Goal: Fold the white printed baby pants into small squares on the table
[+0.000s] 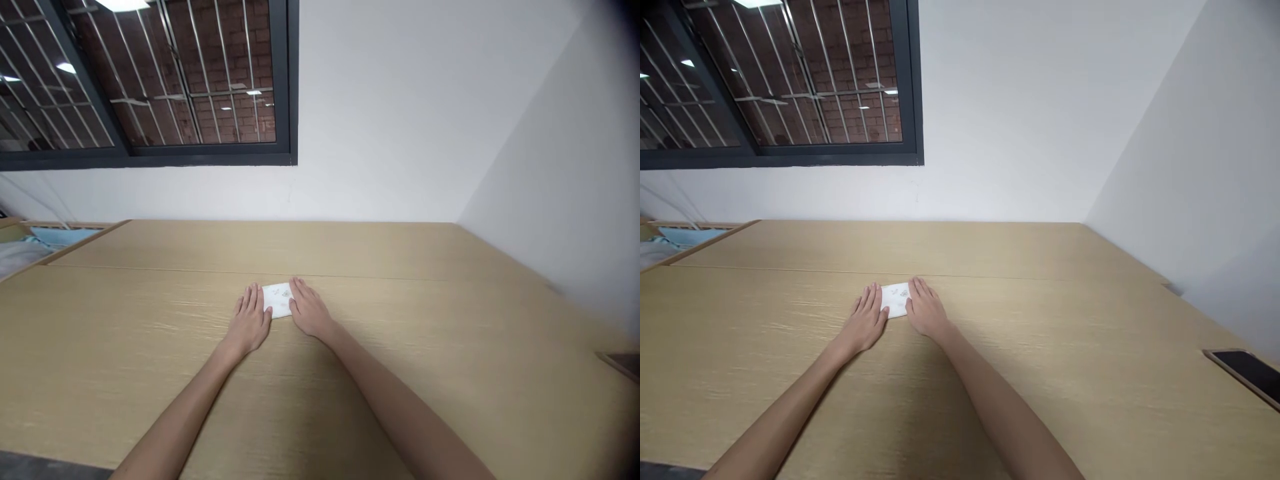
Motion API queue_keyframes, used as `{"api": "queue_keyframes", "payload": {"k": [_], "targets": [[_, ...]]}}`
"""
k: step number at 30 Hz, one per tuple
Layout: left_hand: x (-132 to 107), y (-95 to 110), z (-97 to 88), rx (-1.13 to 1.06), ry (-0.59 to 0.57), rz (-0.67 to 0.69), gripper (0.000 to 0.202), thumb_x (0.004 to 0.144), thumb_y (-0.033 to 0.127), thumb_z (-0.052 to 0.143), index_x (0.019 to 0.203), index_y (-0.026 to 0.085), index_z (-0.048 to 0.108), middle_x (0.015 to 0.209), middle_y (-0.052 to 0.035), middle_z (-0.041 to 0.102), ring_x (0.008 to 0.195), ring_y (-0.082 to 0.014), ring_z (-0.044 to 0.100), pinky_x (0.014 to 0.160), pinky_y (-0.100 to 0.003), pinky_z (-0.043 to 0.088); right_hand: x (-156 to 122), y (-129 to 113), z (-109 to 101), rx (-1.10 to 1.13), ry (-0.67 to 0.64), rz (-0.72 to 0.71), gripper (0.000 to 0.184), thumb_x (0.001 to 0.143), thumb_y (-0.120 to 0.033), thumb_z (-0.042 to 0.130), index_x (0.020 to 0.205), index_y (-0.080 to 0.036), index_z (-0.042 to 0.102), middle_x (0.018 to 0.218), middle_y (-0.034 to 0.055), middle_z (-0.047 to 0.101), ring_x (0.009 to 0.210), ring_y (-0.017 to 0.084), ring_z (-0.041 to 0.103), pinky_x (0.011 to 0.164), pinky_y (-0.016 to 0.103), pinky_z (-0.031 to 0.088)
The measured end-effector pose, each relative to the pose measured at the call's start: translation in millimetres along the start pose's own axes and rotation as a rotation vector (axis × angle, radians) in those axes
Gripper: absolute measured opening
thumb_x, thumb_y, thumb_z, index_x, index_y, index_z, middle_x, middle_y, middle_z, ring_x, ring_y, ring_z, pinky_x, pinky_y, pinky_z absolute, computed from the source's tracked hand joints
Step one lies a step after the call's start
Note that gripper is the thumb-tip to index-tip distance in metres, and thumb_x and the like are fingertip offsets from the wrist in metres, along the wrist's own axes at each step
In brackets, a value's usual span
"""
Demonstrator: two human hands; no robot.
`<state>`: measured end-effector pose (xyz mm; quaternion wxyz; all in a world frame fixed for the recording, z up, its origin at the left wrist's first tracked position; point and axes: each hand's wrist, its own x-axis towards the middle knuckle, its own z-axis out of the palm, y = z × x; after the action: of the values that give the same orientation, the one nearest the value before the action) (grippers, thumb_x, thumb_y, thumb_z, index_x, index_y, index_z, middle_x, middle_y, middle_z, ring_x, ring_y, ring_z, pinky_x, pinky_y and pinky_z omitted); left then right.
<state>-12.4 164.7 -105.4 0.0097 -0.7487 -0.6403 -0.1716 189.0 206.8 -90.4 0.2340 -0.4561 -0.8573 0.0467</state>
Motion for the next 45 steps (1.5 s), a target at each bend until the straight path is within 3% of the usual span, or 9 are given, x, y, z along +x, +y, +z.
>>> {"api": "queue_keyframes", "payload": {"k": [4, 9, 12, 16, 23, 27, 30, 36, 45], "targets": [[0.9, 0.1, -16.1, 0.003, 0.023, 0.091, 0.062, 0.103, 0.038, 0.029, 0.155, 0.004, 0.027, 0.166, -0.0237, 0.018, 0.156, -0.0369, 0.013, 0.122, -0.056, 0.022, -1.1, 4.1, -5.7, 0.012, 0.134, -0.012, 0.058, 0.098, -0.024, 0.038, 0.152, -0.002, 0.039, 0.161, 0.0227, 0.034, 0.151, 0.031, 0.030, 0.122, 0.048, 0.030], [1.8, 0.2, -33.6, -0.052, 0.030, 0.280, 0.046, 0.103, 0.032, 0.035, 0.143, 0.016, 0.049, 0.152, -0.0178, 0.050, 0.142, -0.0305, 0.045, 0.113, -0.053, 0.037, -4.4, 5.7, -16.9, 0.129, 0.139, -0.222, 0.052, 0.097, -0.036, 0.052, 0.144, -0.014, 0.052, 0.148, 0.0169, 0.053, 0.142, 0.029, 0.044, 0.119, 0.050, 0.033], [2.2, -0.6, -33.8, -0.071, 0.018, 0.284, 0.048, 0.100, 0.040, 0.044, 0.141, 0.015, 0.050, 0.149, -0.0176, 0.054, 0.138, -0.0318, 0.049, 0.112, -0.053, 0.039, -6.0, 9.7, -19.4, 0.184, 0.065, -0.259, 0.061, 0.090, -0.041, 0.063, 0.144, -0.014, 0.053, 0.147, 0.0176, 0.055, 0.141, 0.031, 0.045, 0.118, 0.050, 0.034], [3.8, -1.1, -31.6, -0.104, 0.029, 0.264, 0.062, 0.091, 0.041, 0.060, 0.144, 0.013, 0.046, 0.146, -0.0183, 0.057, 0.134, -0.0361, 0.052, 0.111, -0.054, 0.040, -4.1, 18.3, -17.3, 0.240, -0.023, -0.258, 0.071, 0.082, -0.025, 0.062, 0.149, -0.013, 0.045, 0.154, 0.0179, 0.047, 0.144, 0.030, 0.041, 0.119, 0.049, 0.034], [9.7, -1.1, -28.8, -0.205, 0.108, 0.235, 0.049, 0.080, 0.011, 0.055, 0.129, 0.017, 0.058, 0.132, -0.0151, 0.065, 0.127, -0.0305, 0.058, 0.112, -0.048, 0.041, 5.7, 23.5, -8.1, 0.349, 0.104, -0.253, 0.047, 0.086, -0.010, 0.050, 0.131, -0.019, 0.060, 0.139, 0.0133, 0.062, 0.130, 0.026, 0.055, 0.114, 0.047, 0.040], [11.2, -0.3, -40.8, -0.316, 0.174, 0.160, 0.026, 0.091, 0.019, 0.048, 0.111, 0.018, 0.064, 0.122, -0.0149, 0.066, 0.121, -0.0309, 0.058, 0.109, -0.050, 0.042, 10.8, 14.7, -20.7, 0.516, 0.131, -0.100, 0.024, 0.094, -0.022, 0.052, 0.115, -0.021, 0.061, 0.113, 0.0090, 0.070, 0.104, 0.025, 0.065, 0.095, 0.044, 0.050], [9.9, 3.8, -52.4, -0.446, 0.159, 0.077, 0.023, 0.097, 0.032, 0.046, 0.105, 0.019, 0.063, 0.107, -0.0123, 0.069, 0.106, -0.0282, 0.064, 0.097, -0.046, 0.049, 16.9, 9.1, -31.5, 0.749, 0.129, 0.059, 0.026, 0.093, -0.033, 0.057, 0.116, -0.022, 0.056, 0.112, 0.0067, 0.068, 0.099, 0.023, 0.065, 0.088, 0.038, 0.052], [1.0, 17.5, -58.1, -0.694, -0.053, -0.015, 0.042, 0.091, 0.035, 0.053, 0.127, 0.016, 0.046, 0.078, -0.0006, 0.067, 0.069, -0.0177, 0.065, 0.064, -0.029, 0.050, 26.1, 13.3, -31.2, 0.948, 0.093, 0.374, 0.041, 0.083, -0.036, 0.067, 0.117, -0.023, 0.049, 0.094, 0.0030, 0.065, 0.080, 0.021, 0.067, 0.067, 0.031, 0.053], [-11.5, 21.4, -60.3, -0.543, -0.261, -0.017, 0.051, 0.088, 0.031, 0.055, 0.135, 0.016, 0.041, 0.084, -0.0039, 0.068, 0.076, -0.0215, 0.065, 0.069, -0.032, 0.048, 22.9, 18.3, -24.1, 0.920, 0.028, 0.450, 0.032, 0.076, -0.025, 0.075, 0.103, -0.021, 0.057, 0.110, 0.0097, 0.066, 0.098, 0.022, 0.067, 0.082, 0.034, 0.057]]}}
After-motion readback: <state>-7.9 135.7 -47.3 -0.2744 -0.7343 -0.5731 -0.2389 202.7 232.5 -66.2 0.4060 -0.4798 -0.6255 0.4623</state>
